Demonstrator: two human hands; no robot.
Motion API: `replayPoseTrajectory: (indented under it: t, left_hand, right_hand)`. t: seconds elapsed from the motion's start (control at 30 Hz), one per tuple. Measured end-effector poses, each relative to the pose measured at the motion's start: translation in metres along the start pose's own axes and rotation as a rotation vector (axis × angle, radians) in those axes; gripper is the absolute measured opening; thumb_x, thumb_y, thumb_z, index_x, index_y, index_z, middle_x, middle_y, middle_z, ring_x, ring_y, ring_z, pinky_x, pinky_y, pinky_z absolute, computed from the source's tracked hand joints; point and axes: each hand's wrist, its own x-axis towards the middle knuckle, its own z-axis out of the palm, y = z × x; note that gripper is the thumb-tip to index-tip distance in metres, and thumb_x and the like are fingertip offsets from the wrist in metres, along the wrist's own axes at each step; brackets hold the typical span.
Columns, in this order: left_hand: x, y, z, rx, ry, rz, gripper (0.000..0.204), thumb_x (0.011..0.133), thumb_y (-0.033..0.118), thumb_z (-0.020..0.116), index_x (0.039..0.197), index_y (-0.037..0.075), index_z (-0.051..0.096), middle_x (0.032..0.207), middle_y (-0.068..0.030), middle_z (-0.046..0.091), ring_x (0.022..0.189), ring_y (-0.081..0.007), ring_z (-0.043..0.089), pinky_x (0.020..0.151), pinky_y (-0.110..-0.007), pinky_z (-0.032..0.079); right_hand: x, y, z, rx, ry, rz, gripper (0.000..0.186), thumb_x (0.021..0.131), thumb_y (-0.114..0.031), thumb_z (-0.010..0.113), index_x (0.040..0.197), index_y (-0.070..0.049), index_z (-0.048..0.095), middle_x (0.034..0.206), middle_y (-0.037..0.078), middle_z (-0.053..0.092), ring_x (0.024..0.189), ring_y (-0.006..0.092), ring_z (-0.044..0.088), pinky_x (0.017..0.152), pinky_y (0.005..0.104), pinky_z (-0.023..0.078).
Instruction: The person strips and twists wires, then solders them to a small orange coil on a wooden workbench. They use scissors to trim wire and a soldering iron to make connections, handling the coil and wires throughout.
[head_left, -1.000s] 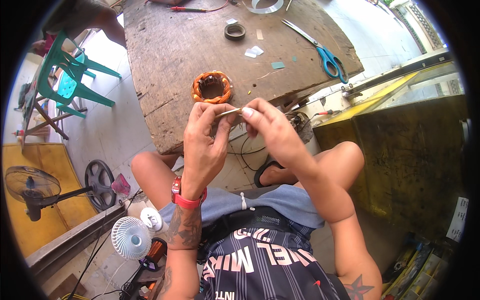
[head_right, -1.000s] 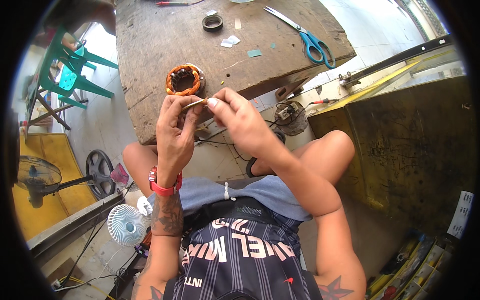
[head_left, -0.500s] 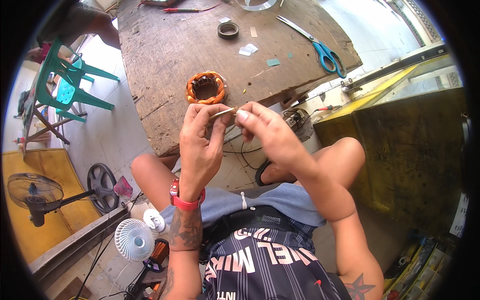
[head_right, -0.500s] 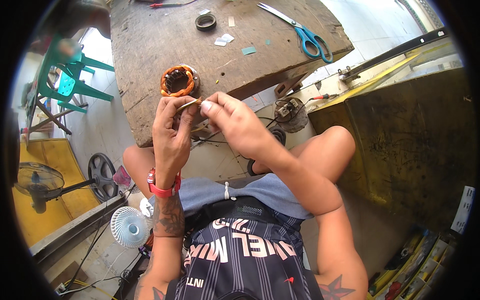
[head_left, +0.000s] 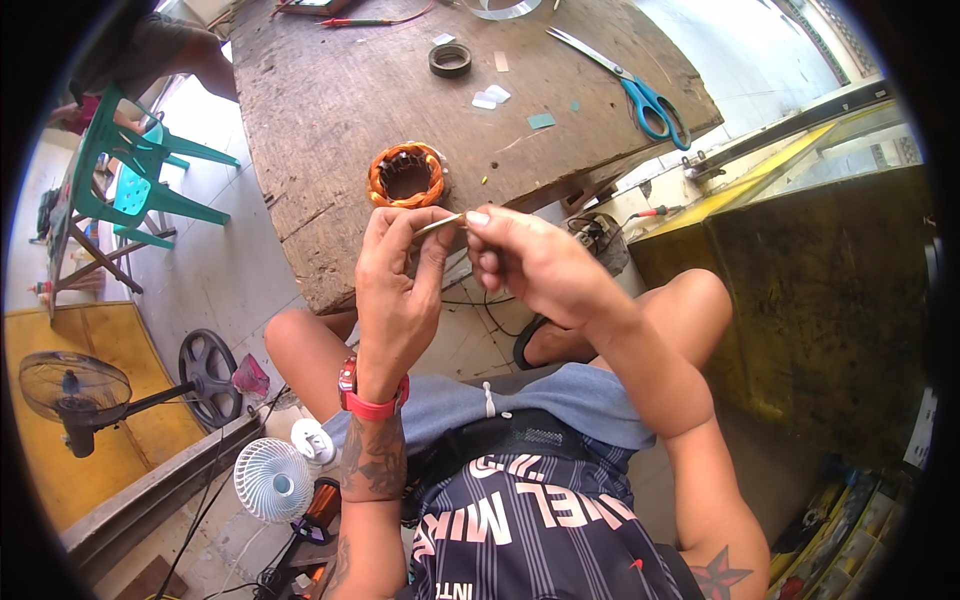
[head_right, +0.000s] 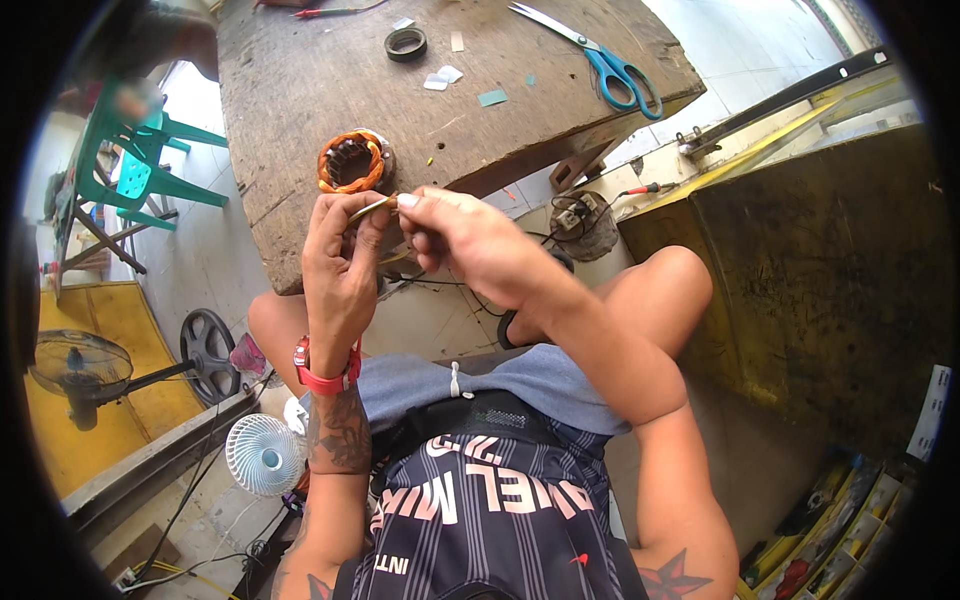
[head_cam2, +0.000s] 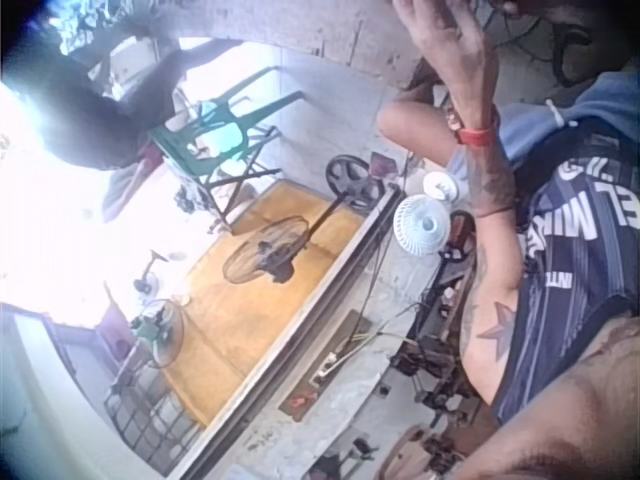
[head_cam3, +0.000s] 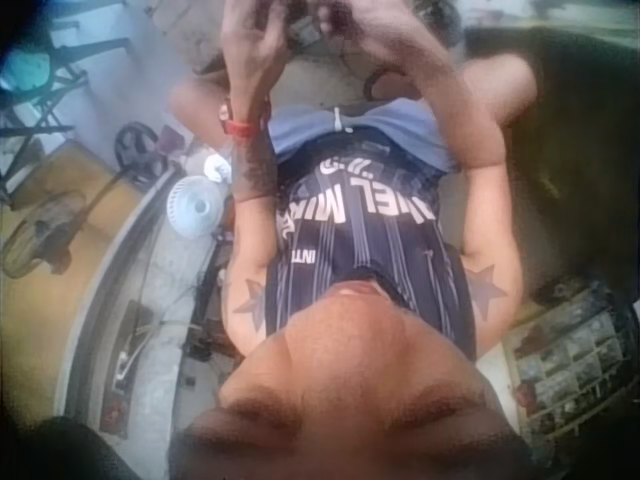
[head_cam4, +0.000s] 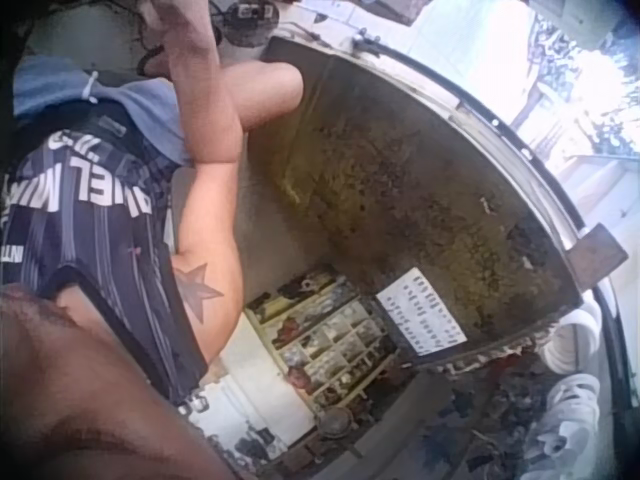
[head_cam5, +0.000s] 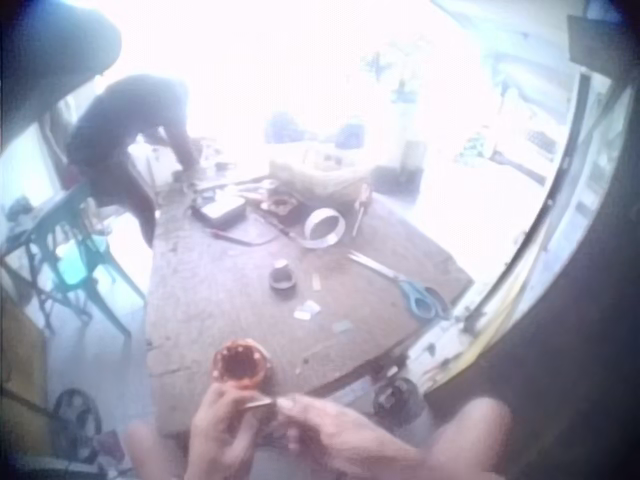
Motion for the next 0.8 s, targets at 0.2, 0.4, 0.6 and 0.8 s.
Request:
replayPoseTrajectory:
  t: [0.2, 0.4, 0.6, 0.8]
  left_hand:
    - [-0.001, 0.003, -0.001, 0.02, 0.003, -0.001, 0.013, 0.101, 0.004, 0.069, 0.112, -0.001, 0.072, 0.104, -0.0108, 0.063, 0.095, -0.0214, 0.065, 0.083, -0.033, 0.052]
    - [0.001, 0.002, 0.0, 0.01, 0.019, 0.017, 0.012, 0.101, 0.005, 0.07, 0.112, -0.001, 0.072, 0.104, -0.0113, 0.063, 0.095, -0.0222, 0.066, 0.083, -0.033, 0.052]
    - [0.0, 0.001, 0.001, -0.039, 0.024, -0.032, 0.012, 0.101, 0.005, 0.07, 0.111, -0.001, 0.072, 0.103, -0.0116, 0.064, 0.095, -0.0231, 0.065, 0.083, -0.034, 0.052]
    - [0.001, -0.001, 0.001, -0.017, 0.019, 0.003, 0.012, 0.1, 0.005, 0.07, 0.11, -0.001, 0.072, 0.102, -0.0114, 0.064, 0.094, -0.0231, 0.065, 0.082, -0.033, 0.052]
  right_hand:
    - [-0.003, 0.005, 0.0, -0.561, 0.354, -0.626, 0.026, 0.107, -0.028, 0.065, 0.114, -0.003, 0.066, 0.099, 0.01, 0.067, 0.088, 0.0237, 0.066, 0.081, 0.0369, 0.051]
    - [-0.004, -0.001, 0.002, -0.416, 0.183, -0.427, 0.023, 0.107, -0.024, 0.065, 0.113, -0.002, 0.067, 0.097, 0.008, 0.068, 0.089, 0.022, 0.066, 0.081, 0.0347, 0.051]
    - [0.004, 0.003, -0.009, -0.327, 0.229, -0.484, 0.017, 0.101, -0.016, 0.072, 0.114, -0.006, 0.069, 0.095, 0.007, 0.068, 0.089, 0.021, 0.067, 0.081, 0.0346, 0.052]
    - [0.001, 0.007, 0.002, -0.724, 0.312, -0.746, 0.015, 0.1, -0.016, 0.072, 0.11, -0.007, 0.065, 0.093, 0.01, 0.067, 0.088, 0.0267, 0.068, 0.081, 0.0373, 0.053]
